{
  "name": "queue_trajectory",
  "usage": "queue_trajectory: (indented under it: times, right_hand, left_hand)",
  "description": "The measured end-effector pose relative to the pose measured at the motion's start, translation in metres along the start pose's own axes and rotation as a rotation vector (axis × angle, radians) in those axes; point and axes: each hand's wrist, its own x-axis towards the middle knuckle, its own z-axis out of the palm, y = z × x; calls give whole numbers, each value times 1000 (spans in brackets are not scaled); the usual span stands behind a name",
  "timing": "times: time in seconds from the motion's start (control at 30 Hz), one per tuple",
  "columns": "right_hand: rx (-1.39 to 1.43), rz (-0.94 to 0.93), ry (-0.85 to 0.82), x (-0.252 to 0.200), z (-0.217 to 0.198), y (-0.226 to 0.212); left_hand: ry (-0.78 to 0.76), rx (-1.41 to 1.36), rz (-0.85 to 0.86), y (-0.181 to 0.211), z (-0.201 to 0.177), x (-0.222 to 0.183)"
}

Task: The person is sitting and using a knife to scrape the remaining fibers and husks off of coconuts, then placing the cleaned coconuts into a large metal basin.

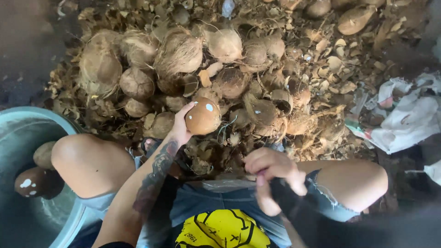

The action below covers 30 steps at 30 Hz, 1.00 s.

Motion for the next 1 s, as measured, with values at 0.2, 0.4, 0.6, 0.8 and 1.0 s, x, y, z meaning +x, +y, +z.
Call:
queue_trajectory:
  times: [0.2, 0.4, 0.6, 0.8, 1.0]
  right_hand:
    - [-78, 1372, -170, -126, 16, 97]
    - [-572, 1364, -336, -87, 14, 59]
    - [992, 1077, 402, -27, 40, 46]
    - [229, 213, 131, 26, 20, -23]
    - [-15, 1597, 17, -128, 17, 110]
  left_hand:
    - [-105, 83, 101, 4, -4, 17]
    - [-149, 93, 82, 21, 31, -29]
    - [-140, -106, -7, -14, 1, 4]
    - [-72, 144, -36, 18, 30, -32]
    - [-95, -84, -3, 32, 41, -48]
